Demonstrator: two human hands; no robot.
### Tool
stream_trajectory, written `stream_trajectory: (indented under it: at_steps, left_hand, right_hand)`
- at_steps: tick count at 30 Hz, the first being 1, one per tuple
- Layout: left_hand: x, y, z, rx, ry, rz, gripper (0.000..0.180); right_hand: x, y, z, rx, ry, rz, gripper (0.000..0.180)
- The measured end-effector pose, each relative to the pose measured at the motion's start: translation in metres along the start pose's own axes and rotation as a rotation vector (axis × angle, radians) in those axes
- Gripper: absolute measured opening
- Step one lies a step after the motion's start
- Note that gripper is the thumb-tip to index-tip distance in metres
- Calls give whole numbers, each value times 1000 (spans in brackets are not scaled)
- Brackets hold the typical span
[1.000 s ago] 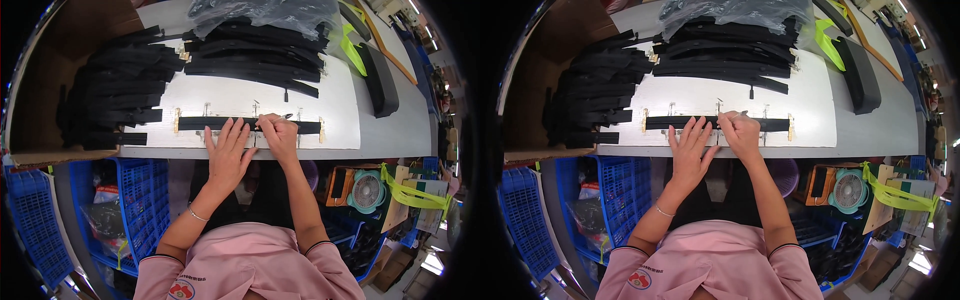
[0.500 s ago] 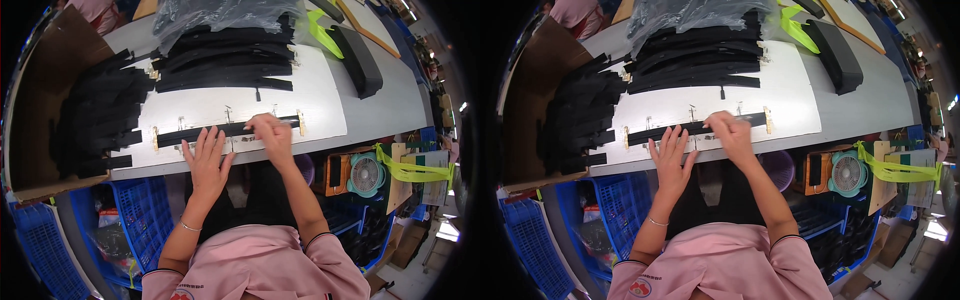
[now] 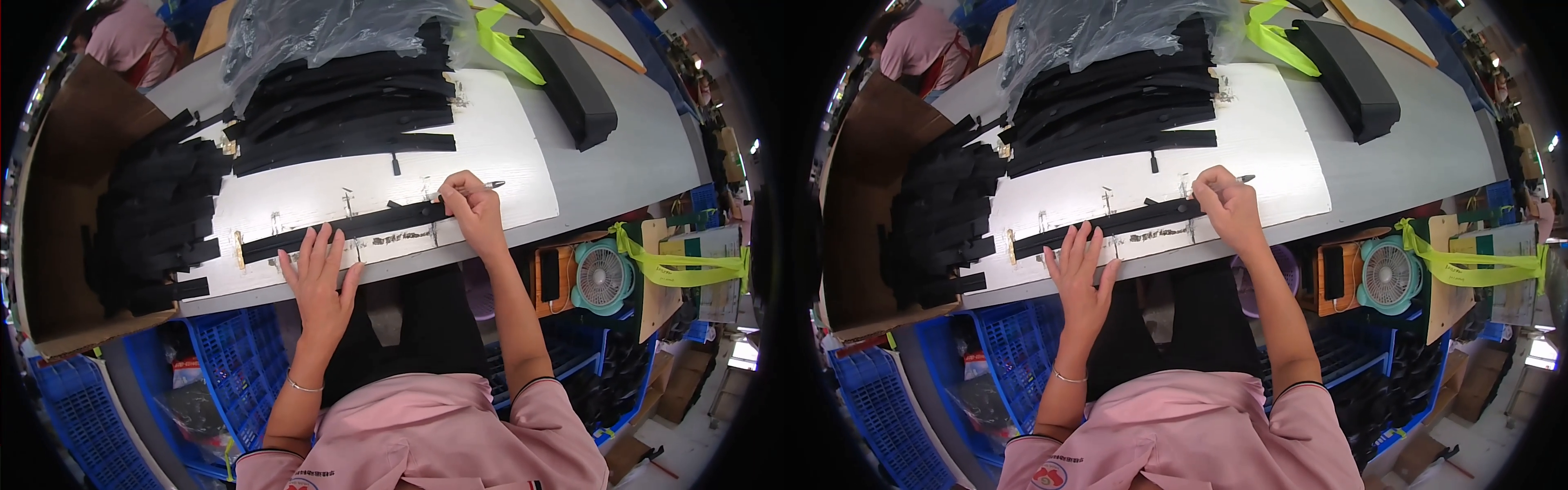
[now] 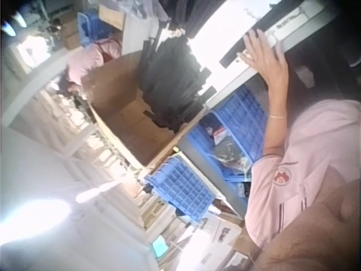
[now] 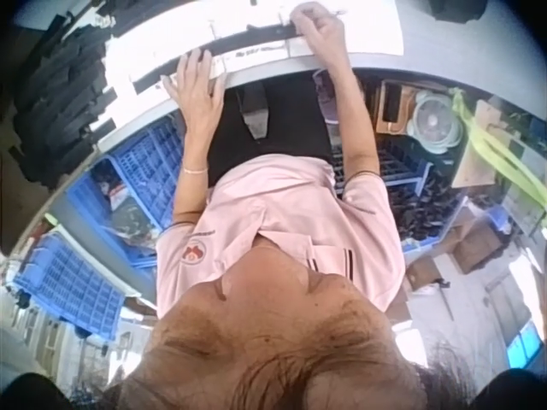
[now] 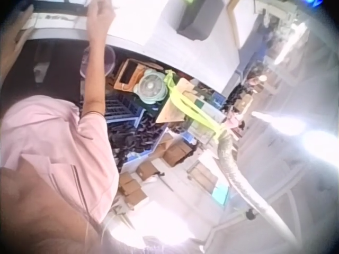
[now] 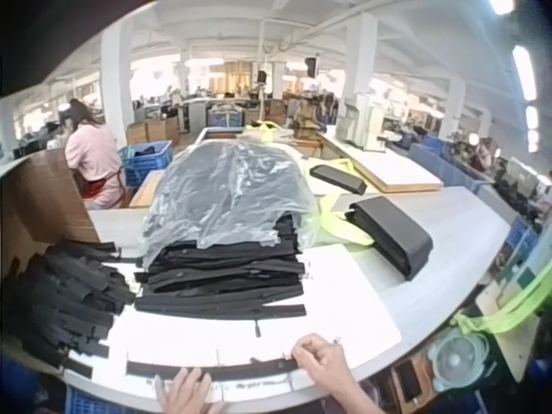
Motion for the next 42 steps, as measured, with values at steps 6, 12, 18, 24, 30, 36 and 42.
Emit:
stream_trajectory:
  at_steps: [6, 12, 18, 24, 30, 36, 42]
  left_hand:
    - [5, -38, 30, 39, -115, -180, 43]
    - [34, -73, 65, 137, -145, -274, 23]
    - [37, -77, 69, 119, -174, -248, 17]
    - [38, -78, 68, 113, -205, -210, 17]
    - [40, -78, 67, 117, -202, -209, 18]
    - [38, -76, 66, 102, -197, -236, 19]
    - [40, -75, 67, 90, -187, -240, 19]
  right_hand:
    - [1, -3, 0, -59, 35, -55, 27]
    - [7, -3, 0, -94, 40, -127, 27]
    - [5, -6, 0, -144, 30, -214, 25]
    - [7, -8, 2, -200, 35, -302, 23]
    - [10, 1, -2, -262, -1, -369, 21]
    - [1, -7, -6, -163, 105, -120, 22]
    - [8, 1, -6, -276, 166, -286, 18]
Point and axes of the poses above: each hand's wrist, its own z-axis towards the middle knuckle, its own x-axis out of the palm, y = z × x, the point moved 6 cm from there along z, towards the middle knuckle, and after that the axes turned 11 degrees about z, right-handed, at the moved point
